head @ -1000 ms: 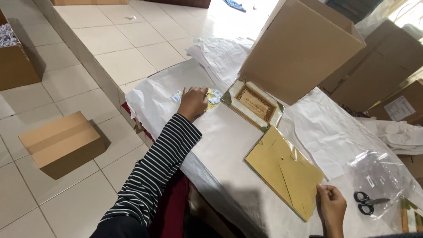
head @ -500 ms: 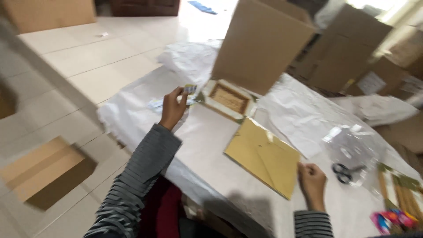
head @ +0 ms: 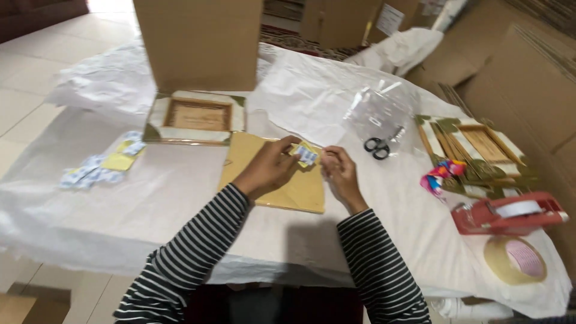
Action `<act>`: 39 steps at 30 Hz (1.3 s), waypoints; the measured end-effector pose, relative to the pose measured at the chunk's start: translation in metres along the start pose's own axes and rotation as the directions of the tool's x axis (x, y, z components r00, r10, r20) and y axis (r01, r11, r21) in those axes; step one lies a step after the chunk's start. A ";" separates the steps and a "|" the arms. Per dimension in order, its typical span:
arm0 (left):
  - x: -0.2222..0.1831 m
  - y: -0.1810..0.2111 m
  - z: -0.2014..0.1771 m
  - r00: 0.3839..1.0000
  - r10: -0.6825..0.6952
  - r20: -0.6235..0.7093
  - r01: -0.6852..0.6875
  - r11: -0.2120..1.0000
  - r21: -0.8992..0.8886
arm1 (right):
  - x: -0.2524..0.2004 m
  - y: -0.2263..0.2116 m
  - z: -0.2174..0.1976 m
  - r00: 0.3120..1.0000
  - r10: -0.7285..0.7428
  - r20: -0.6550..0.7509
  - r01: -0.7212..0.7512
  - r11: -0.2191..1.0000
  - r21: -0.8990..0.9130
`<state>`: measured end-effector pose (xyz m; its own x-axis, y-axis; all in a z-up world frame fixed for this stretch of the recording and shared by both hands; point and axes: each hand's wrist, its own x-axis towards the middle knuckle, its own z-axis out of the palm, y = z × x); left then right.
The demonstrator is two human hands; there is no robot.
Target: The person is packaging picture frames by sliding them into plastic sleeves, folding the excess material, and sealing the package with adhesive stickers.
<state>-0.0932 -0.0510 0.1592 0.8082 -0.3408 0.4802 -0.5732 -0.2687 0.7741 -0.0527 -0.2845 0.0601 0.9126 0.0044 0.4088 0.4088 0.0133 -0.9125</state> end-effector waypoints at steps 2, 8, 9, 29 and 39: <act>0.016 -0.029 0.034 0.999 -0.041 -0.003 0.041 0.993 -0.114 | 0.000 -0.001 -0.003 0.999 0.027 0.023 -0.027 1.000 -0.013; 0.017 -0.062 0.060 0.984 -0.172 -0.035 0.151 0.933 -0.326 | 0.004 0.004 -0.008 0.994 0.097 -0.041 -0.098 0.994 -0.044; 0.013 -0.068 0.059 0.979 -0.200 -0.035 0.175 0.917 -0.358 | 0.004 -0.002 -0.006 0.992 0.101 -0.070 -0.105 0.993 -0.046; -0.004 -0.058 0.068 0.916 0.093 0.391 -0.285 0.836 0.469 | 0.024 -0.003 -0.068 0.926 0.135 -0.351 -0.176 0.981 -0.087; -0.004 -0.078 0.090 0.856 0.110 0.504 -0.438 0.671 0.598 | 0.022 0.010 -0.073 0.906 0.398 -0.141 -0.408 0.912 -0.045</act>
<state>-0.0641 -0.1098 0.0601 0.5614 -0.7758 0.2879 -0.8194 -0.5698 0.0623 -0.0278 -0.3569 0.0588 0.9912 -0.1322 0.0055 0.0010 -0.0342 -0.9994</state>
